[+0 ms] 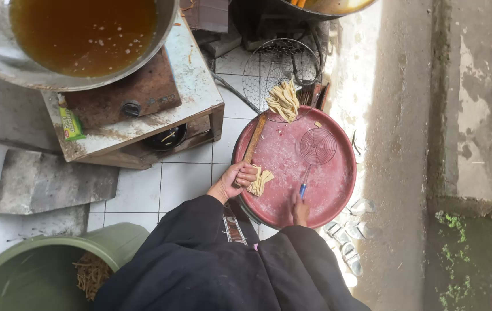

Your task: The person deep-fries long, thin food items in a large wok filled with hot oil. They use a wire mesh strainer and a wooden spatula to submerge, stir, and separate the items as they cook. The person occasionally lifts the strainer to drain excess oil from the food.

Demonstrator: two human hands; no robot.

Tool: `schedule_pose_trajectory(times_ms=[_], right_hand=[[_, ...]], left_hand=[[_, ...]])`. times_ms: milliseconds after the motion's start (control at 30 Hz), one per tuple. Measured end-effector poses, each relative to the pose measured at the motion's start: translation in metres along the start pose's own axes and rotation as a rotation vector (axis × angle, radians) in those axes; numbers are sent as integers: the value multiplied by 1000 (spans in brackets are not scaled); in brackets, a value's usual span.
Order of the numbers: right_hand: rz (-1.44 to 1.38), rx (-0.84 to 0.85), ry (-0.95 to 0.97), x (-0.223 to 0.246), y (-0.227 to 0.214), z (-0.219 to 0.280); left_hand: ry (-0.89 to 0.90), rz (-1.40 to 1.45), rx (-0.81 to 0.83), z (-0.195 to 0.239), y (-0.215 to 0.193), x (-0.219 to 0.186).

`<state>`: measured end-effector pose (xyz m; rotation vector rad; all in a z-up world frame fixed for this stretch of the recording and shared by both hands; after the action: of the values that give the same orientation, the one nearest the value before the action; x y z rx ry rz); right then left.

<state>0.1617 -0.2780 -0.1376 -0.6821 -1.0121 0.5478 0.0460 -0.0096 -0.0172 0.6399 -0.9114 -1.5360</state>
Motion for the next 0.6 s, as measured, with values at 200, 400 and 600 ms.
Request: schedule_pose_trajectory(times_ms=[200, 400, 600], right_hand=[[-797, 92, 5, 30, 25, -44], [-1075, 171, -157, 120, -4, -37], [-1113, 203, -423, 270, -91, 62]], left_hand=[[83, -19, 45, 15, 45, -11], [222, -5, 193, 11, 79, -34], [270, -84, 259, 80, 146, -48]])
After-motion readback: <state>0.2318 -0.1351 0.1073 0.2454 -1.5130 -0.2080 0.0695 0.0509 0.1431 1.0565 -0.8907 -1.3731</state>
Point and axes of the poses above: each hand's wrist, its own z-axis away from the middle knuckle, its own y-axis out of the palm, x = y × z, the point moved 5 cm from there along -z, towards the middle knuckle, and after that the axes turned 13 degrees about -x, right-handed, at the moved point
